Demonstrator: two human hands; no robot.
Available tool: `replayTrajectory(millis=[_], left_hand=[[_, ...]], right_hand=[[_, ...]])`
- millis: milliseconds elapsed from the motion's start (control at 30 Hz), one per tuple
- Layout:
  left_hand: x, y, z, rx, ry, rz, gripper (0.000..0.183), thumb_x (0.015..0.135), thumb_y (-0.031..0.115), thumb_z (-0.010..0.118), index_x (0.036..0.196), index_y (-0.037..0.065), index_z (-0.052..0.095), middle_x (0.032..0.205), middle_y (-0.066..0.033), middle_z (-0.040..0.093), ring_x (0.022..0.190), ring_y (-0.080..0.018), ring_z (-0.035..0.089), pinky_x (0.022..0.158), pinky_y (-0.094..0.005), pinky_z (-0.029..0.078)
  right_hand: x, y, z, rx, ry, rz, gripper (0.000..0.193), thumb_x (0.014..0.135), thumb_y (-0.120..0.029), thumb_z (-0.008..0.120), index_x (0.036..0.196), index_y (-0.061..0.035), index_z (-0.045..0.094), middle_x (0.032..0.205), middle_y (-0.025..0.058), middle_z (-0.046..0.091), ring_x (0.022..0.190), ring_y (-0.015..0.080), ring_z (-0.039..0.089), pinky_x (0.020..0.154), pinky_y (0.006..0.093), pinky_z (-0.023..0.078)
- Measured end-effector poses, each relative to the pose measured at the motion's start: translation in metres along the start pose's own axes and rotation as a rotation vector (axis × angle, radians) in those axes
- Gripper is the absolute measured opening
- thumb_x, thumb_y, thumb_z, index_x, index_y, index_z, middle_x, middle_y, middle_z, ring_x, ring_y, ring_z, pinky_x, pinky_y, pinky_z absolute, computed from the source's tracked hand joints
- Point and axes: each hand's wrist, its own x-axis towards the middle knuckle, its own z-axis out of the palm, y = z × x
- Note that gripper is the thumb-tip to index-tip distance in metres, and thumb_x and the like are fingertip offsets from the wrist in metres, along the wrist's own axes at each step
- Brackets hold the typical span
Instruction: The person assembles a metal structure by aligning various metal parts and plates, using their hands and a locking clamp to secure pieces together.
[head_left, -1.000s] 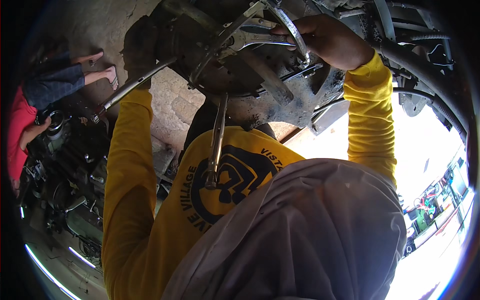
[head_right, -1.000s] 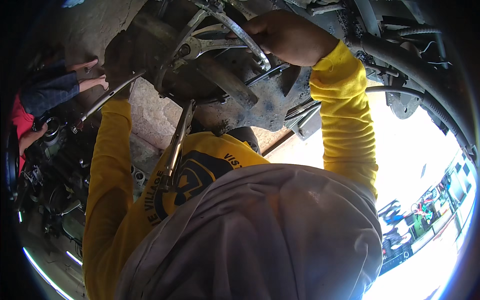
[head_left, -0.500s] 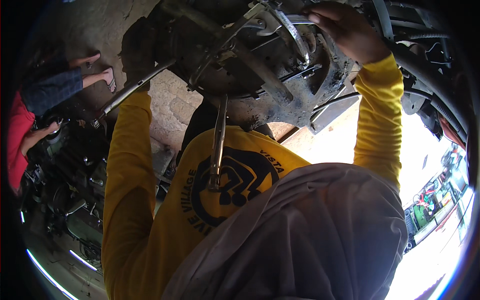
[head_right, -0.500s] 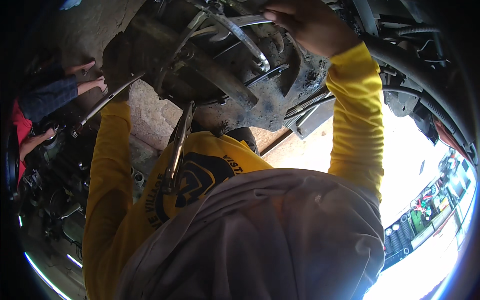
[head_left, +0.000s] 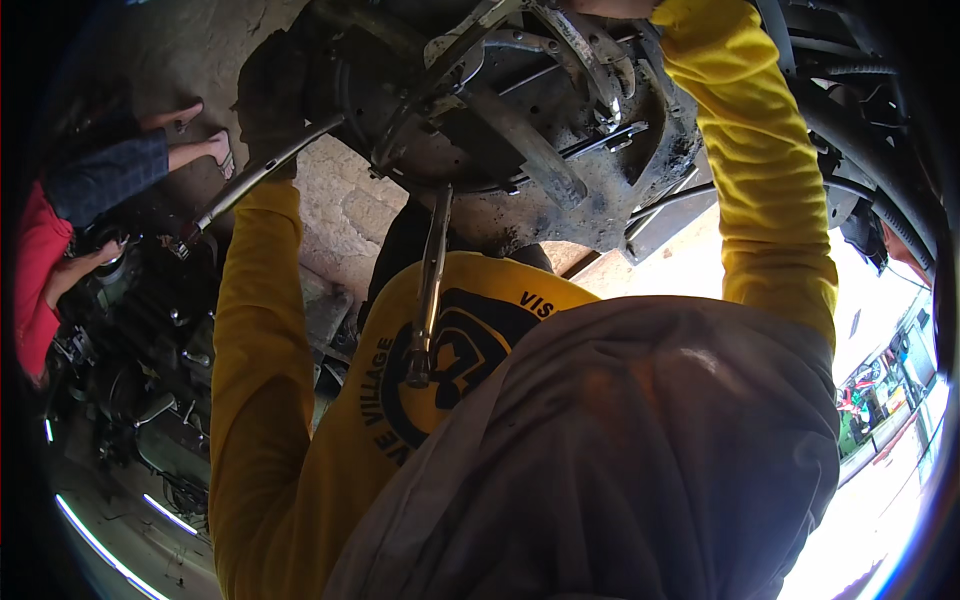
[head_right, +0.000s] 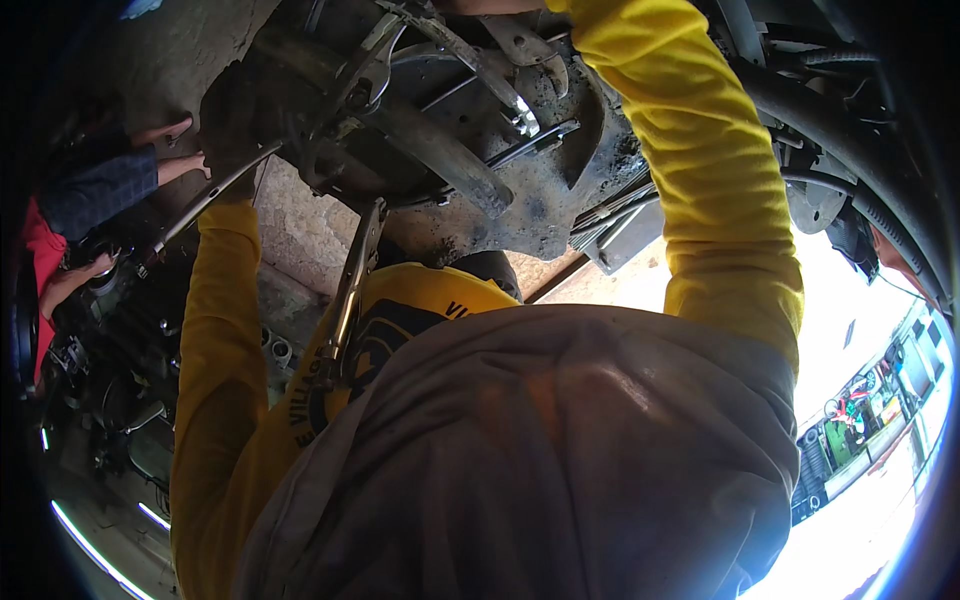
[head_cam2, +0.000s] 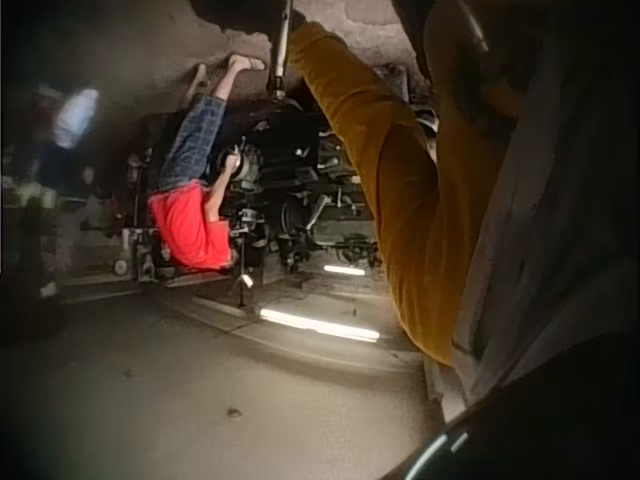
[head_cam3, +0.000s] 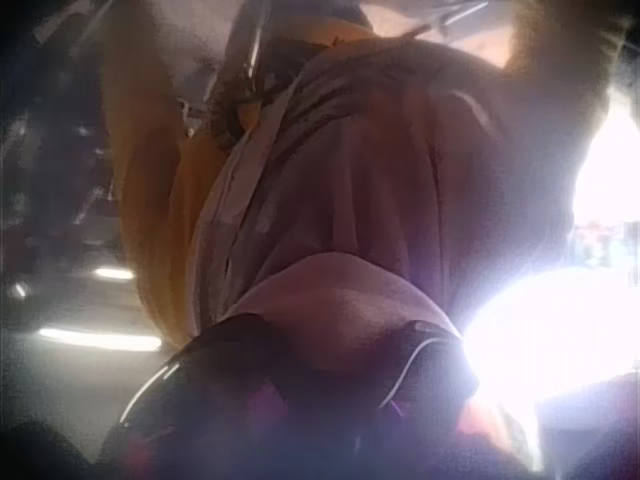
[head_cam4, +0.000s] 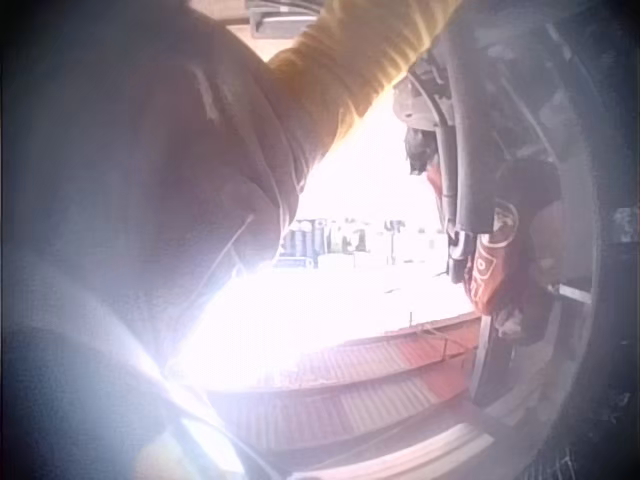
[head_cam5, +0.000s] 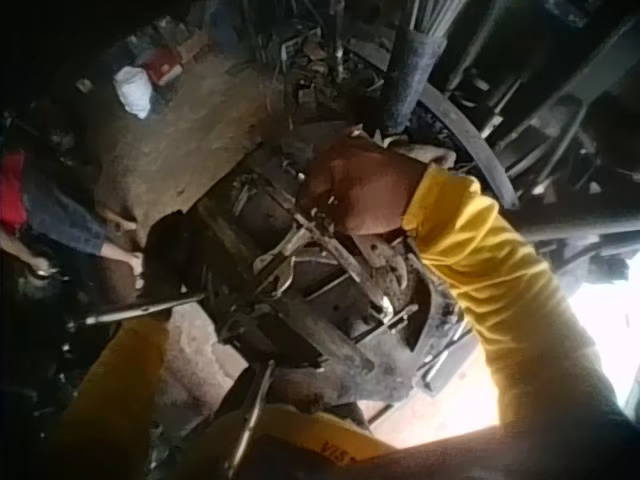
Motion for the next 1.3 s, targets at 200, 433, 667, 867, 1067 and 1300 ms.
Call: replayTrajectory(millis=[200, 433, 667, 867, 1067, 1300], left_hand=[[0.001, 0.002, 0.0, 0.005, 0.0, 0.003, 0.038, 0.085, 0.013, 0.068, 0.118, 0.002, 0.056, 0.114, -0.0111, 0.06, 0.101, -0.0193, 0.059, 0.087, -0.0293, 0.049], [0.002, 0.001, 0.0, 0.017, -0.002, 0.003, 0.037, 0.085, 0.013, 0.068, 0.118, 0.002, 0.056, 0.114, -0.0113, 0.06, 0.101, -0.0198, 0.059, 0.087, -0.0297, 0.049], [0.003, 0.002, -0.001, 0.022, 0.012, 0.006, 0.037, 0.085, 0.013, 0.068, 0.118, 0.002, 0.056, 0.114, -0.0115, 0.06, 0.101, -0.0203, 0.059, 0.087, -0.03, 0.049], [-0.005, 0.006, -0.005, 0.03, 0.027, -0.001, 0.037, 0.085, 0.013, 0.068, 0.118, 0.002, 0.056, 0.114, -0.0117, 0.06, 0.102, -0.0207, 0.059, 0.087, -0.0303, 0.049], [-0.005, 0.001, -0.003, 0.025, 0.024, -0.006, 0.037, 0.084, 0.013, 0.068, 0.117, 0.002, 0.056, 0.114, -0.0119, 0.06, 0.102, -0.0211, 0.059, 0.087, -0.0306, 0.049], [-0.004, 0.003, -0.002, 0.019, -0.006, -0.002, 0.036, 0.084, 0.013, 0.068, 0.117, 0.002, 0.056, 0.113, -0.0122, 0.06, 0.102, -0.0216, 0.059, 0.087, -0.031, 0.049]], right_hand=[[0.021, 0.004, 0.002, -0.026, -0.194, 0.046, 0.01, 0.074, -0.007, 0.061, 0.077, 0.0014, 0.065, 0.074, 0.0215, 0.061, 0.07, 0.0364, 0.056, 0.066, 0.0428, 0.046], [0.025, 0.009, 0.003, -0.047, -0.274, 0.072, 0.01, 0.073, -0.006, 0.058, 0.076, -0.0001, 0.065, 0.075, 0.0227, 0.06, 0.07, 0.037, 0.057, 0.065, 0.0433, 0.047], [-0.022, -0.032, 0.0, -0.126, 0.023, 0.183, 0.012, 0.071, -0.005, 0.058, 0.079, -0.0013, 0.066, 0.075, 0.0152, 0.062, 0.073, 0.0328, 0.06, 0.069, 0.0439, 0.048], [-0.066, -0.067, 0.022, -0.113, 0.078, 0.494, 0.027, 0.086, -0.029, 0.067, 0.092, -0.0021, 0.067, 0.083, 0.0119, 0.065, 0.072, 0.024, 0.062, 0.065, 0.0324, 0.048], [-0.081, -0.061, 0.01, 0.269, 0.049, 0.549, 0.023, 0.087, -0.022, 0.064, 0.105, -0.0083, 0.068, 0.093, 0.013, 0.068, 0.079, 0.0268, 0.066, 0.071, 0.0334, 0.051], [-0.064, -0.042, -0.015, 0.313, 0.044, 0.38, 0.009, 0.087, -0.007, 0.063, 0.086, 0.0, 0.068, 0.067, 0.0117, 0.063, 0.057, 0.0189, 0.057, 0.053, 0.0321, 0.045]])
